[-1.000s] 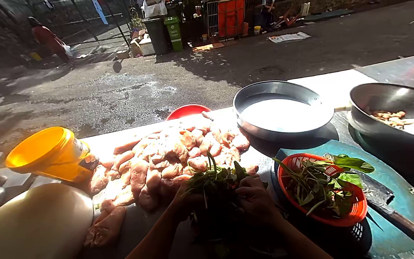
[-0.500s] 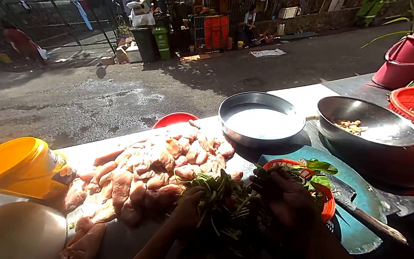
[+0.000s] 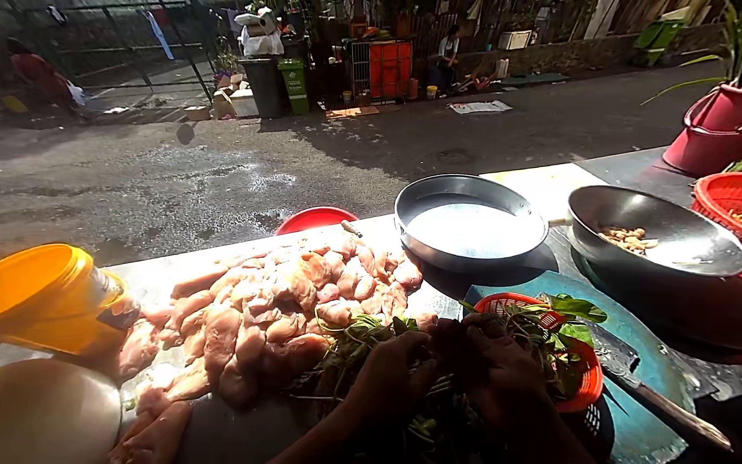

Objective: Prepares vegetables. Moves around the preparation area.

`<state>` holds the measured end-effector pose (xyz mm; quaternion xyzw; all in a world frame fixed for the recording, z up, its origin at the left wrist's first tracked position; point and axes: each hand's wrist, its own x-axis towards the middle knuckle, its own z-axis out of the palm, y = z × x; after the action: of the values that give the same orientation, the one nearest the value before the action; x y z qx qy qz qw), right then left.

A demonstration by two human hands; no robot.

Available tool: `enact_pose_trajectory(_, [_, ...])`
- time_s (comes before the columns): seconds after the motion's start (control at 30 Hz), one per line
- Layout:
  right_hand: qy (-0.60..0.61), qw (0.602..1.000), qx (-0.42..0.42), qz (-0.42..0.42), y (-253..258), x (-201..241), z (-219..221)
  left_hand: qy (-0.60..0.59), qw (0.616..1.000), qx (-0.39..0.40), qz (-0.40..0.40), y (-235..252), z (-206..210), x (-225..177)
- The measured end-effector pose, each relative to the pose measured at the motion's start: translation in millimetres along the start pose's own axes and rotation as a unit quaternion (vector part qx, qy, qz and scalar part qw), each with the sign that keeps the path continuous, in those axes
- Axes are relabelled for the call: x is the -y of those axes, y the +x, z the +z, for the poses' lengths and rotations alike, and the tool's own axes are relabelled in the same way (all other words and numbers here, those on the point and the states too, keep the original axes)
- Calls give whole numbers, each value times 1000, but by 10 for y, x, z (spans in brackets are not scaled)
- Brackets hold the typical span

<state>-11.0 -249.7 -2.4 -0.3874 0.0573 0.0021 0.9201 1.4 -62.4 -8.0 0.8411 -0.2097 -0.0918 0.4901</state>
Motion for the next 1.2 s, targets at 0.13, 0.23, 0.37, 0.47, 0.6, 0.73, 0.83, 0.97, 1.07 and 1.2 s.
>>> enact_pose_trajectory(0.13, [-84,994,22,-61,-37,-29,88,60,997,-14,54,53,105,-28])
enact_pose_trajectory(0.23, [-209,970,1,-121,-97,81,99,50,997,37,53,45,-69,1])
enact_pose_trajectory(0.37, [-291,927,-92,-216,-112,498,-138,-89,996,21,4,29,-452,114])
enact_pose_trajectory(0.47, [-273,943,-92,-166,-149,627,-328,-245,969,0,-22,-2,-514,145])
enact_pose_trajectory(0.6, [-238,971,34,-20,-285,324,-477,-332,941,-33,-46,3,-484,63])
enact_pose_trajectory(0.73, [-305,944,85,92,-439,16,-478,-323,944,-48,-36,32,-423,104])
enact_pose_trajectory(0.83, [-394,916,-19,79,-528,-67,-663,-182,980,-36,-73,36,-341,317])
enact_pose_trajectory(0.97, [-555,813,-156,79,-687,-112,-1105,156,973,72,-154,-50,-144,626])
enact_pose_trajectory(1.07, [-588,782,-167,124,-801,-236,-1371,251,944,130,-168,-180,83,597])
enact_pose_trajectory(1.2, [-585,784,-130,161,-769,-390,-1496,348,898,182,-197,-242,422,762])
